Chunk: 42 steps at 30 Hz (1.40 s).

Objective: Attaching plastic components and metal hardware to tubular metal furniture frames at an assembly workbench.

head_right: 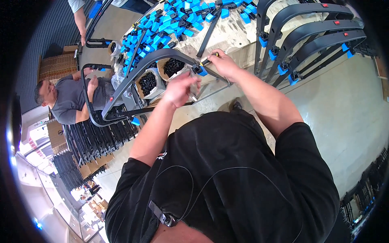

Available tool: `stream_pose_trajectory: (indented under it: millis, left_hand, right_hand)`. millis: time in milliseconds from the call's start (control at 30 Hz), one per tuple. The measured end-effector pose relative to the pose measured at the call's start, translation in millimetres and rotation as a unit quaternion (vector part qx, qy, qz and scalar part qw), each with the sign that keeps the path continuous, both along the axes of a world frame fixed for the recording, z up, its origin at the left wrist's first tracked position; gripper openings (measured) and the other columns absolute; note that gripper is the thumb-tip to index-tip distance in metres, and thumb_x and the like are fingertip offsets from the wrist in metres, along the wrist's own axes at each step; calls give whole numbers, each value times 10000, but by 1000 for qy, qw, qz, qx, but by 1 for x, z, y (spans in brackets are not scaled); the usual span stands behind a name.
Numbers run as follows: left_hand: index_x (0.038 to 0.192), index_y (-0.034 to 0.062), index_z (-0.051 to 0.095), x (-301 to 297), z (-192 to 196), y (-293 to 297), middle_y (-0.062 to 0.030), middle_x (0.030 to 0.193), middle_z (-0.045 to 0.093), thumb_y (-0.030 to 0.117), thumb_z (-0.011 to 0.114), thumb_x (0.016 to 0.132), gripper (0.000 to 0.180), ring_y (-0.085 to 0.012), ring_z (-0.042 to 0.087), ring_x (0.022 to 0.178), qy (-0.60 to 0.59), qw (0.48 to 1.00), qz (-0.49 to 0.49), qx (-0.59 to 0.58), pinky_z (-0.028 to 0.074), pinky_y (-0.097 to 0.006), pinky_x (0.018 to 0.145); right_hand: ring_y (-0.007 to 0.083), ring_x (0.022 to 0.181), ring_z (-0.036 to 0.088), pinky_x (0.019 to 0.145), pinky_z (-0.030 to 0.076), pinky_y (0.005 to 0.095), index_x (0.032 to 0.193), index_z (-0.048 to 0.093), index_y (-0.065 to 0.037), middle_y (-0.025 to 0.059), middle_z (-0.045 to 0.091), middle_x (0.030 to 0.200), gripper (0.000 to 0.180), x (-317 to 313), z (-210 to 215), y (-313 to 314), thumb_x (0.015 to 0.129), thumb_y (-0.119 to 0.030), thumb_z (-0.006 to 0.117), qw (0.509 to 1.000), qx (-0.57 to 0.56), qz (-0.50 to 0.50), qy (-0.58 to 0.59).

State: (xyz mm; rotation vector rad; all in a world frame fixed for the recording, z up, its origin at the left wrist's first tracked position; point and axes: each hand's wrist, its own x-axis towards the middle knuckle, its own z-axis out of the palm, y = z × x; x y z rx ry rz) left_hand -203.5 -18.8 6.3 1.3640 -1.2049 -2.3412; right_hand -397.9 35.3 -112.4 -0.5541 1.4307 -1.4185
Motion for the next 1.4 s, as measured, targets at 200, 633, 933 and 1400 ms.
stream_pose_trajectory:
  millis: [200,633,933,1400]
  left_hand:
    - [1029,7,620,11,-66,20,-99,849,706,199,680,925,226,-182,676,688,-192,928,-155,-279,515,-310,585]
    - [1006,-15,599,2,-57,1,-78,703,654,213,630,911,249,-221,662,577,-206,914,-286,-202,527,-302,545]
    - [1088,0,574,6,-89,13,-85,821,679,151,604,912,235,-217,702,710,-158,938,-232,-206,559,-321,609]
    - [1089,-40,600,-7,-40,-3,-172,931,715,164,590,947,249,-278,741,898,-38,980,-166,98,617,-413,777]
  right_hand:
    - [137,511,483,452,395,316,1195,532,-20,68,589,740,432,5,71,-1,974,-371,650,972,224,68,13]
    - [197,886,603,800,496,355,1178,535,34,124,647,944,478,19,43,4,925,-317,741,988,133,13,73]
    - [168,775,576,707,492,367,1168,543,12,101,646,897,467,22,54,4,935,-346,729,984,135,14,111]
    - [167,833,583,755,493,343,1124,559,29,105,646,913,406,22,54,4,932,-281,739,986,122,-33,106]
